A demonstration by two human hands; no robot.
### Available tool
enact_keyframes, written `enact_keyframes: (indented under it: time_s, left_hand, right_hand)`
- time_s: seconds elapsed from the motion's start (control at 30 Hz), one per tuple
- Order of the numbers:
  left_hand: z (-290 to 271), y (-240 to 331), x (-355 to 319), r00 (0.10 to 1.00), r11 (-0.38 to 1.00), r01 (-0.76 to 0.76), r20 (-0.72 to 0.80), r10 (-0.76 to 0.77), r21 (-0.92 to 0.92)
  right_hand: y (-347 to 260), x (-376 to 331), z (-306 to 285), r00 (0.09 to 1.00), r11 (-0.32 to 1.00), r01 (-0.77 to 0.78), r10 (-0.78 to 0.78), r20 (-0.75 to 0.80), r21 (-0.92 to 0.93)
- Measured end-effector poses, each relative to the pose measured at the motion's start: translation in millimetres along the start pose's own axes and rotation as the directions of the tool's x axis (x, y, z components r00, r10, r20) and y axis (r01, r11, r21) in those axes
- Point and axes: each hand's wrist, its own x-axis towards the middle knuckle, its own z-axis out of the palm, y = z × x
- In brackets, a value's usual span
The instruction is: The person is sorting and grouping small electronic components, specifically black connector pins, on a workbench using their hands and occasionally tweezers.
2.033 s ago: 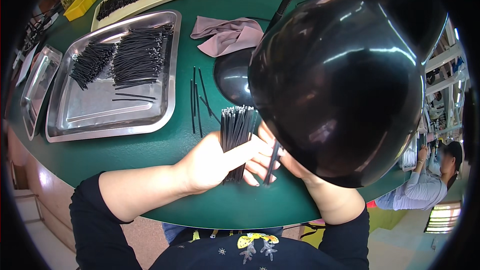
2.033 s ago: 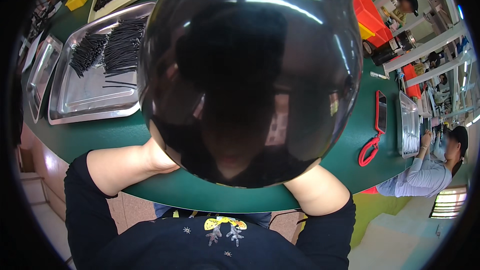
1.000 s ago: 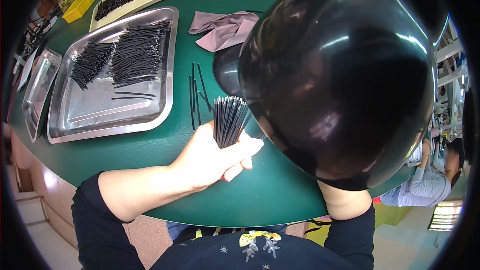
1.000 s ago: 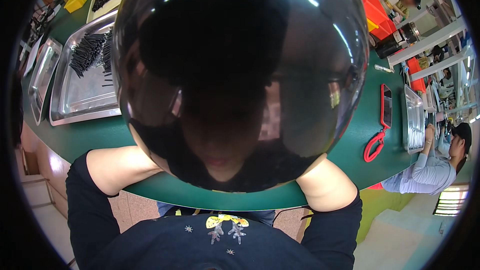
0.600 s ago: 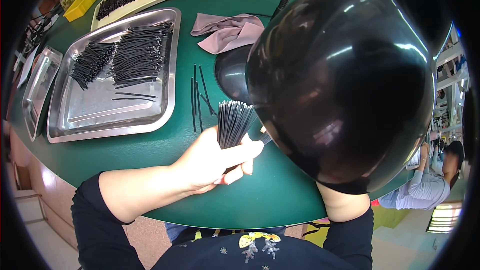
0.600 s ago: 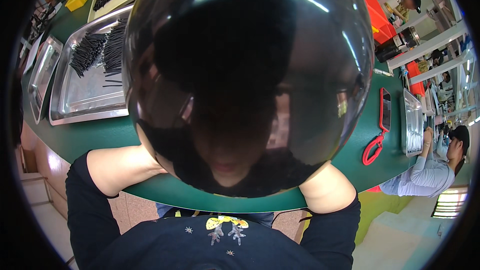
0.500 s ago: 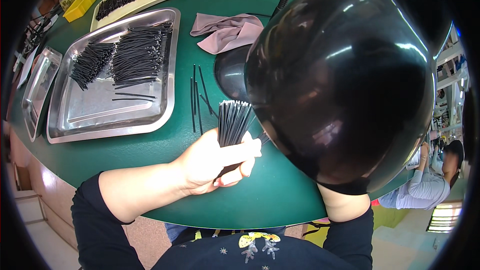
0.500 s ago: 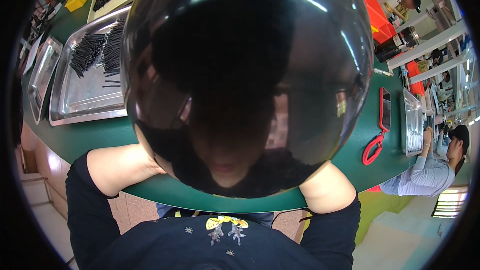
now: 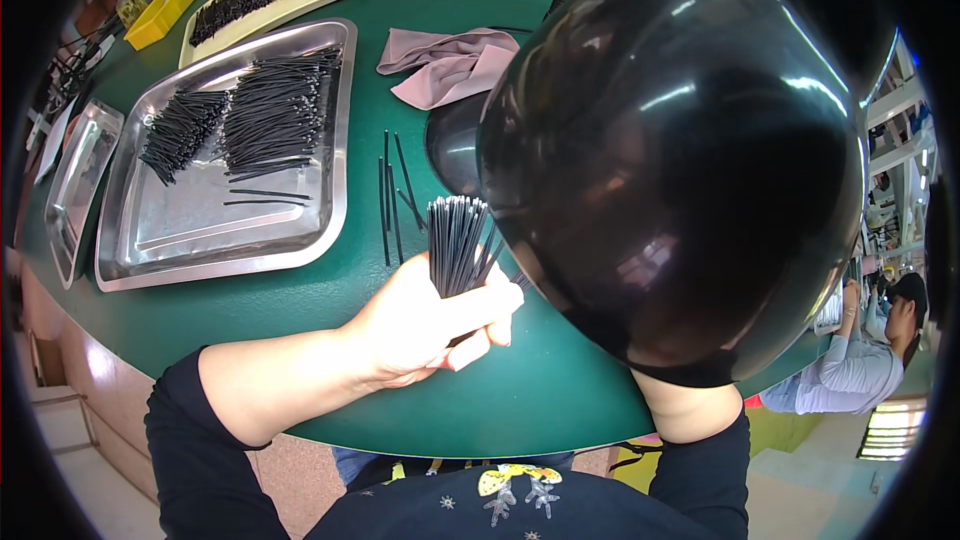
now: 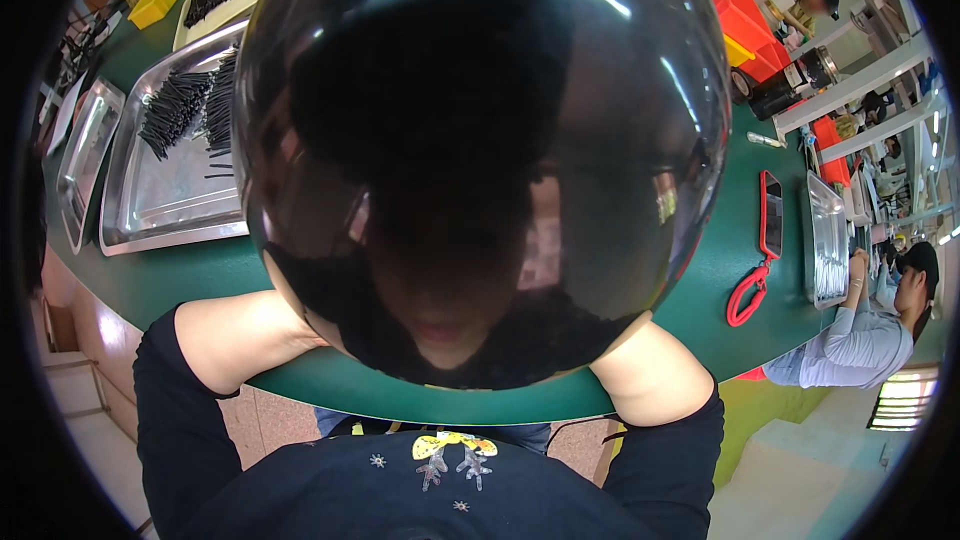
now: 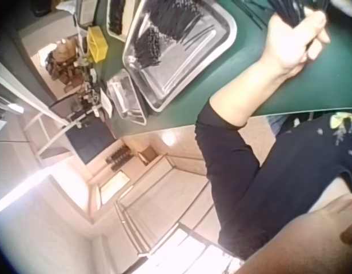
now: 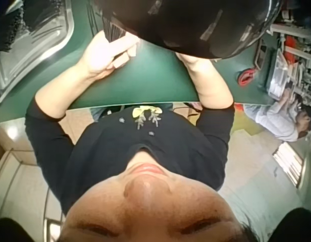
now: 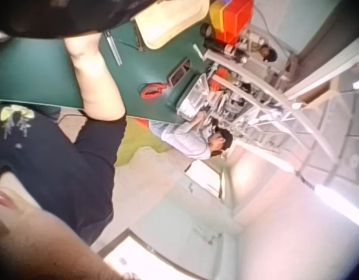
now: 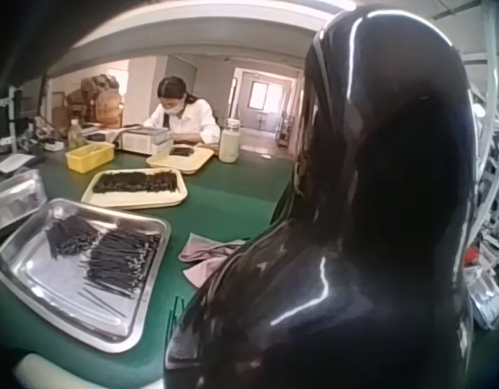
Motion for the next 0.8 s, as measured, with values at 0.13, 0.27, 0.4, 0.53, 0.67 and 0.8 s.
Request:
enact_keyframes:
  time_s: [0.13, 0.27, 0.4, 0.53, 0.67, 0.8]
  left_hand:
    - [0, 2, 0, 1.000, 0.998, 0.012, -0.003, -0.012, 0.068]
    - [0, 1, -1, 1.000, 1.000, 0.004, 0.015, -0.004, 0.013]
    - [-5, -2, 2, 0.998, 1.000, -0.012, 0.069, 0.012, 0.006]
    - [2, -1, -2, 0.999, 0.999, 0.029, 0.043, -0.028, -0.039]
    - [4, 4, -2, 0.981, 0.980, 0.033, 0.179, -0.069, 0.196]
    - [7, 14, -5, 0.972, 0.941, 0.142, 0.139, -0.192, 0.309]
  right_hand:
    - [-2, 3, -1, 1.000, 0.997, 0.029, -0.030, -0.005, -0.070]
    - [-6, 4, 0, 0.998, 0.989, 0.060, -0.062, -0.010, -0.138]
    - [-11, 8, 1, 0.995, 0.972, 0.089, -0.094, -0.014, -0.215]
    - [-14, 11, 4, 0.992, 0.952, 0.121, -0.129, -0.009, -0.282]
    - [-19, 13, 5, 0.987, 0.924, 0.149, -0.161, -0.003, -0.352]
    - [-24, 16, 8, 0.981, 0.891, 0.176, -0.192, 0.004, -0.418]
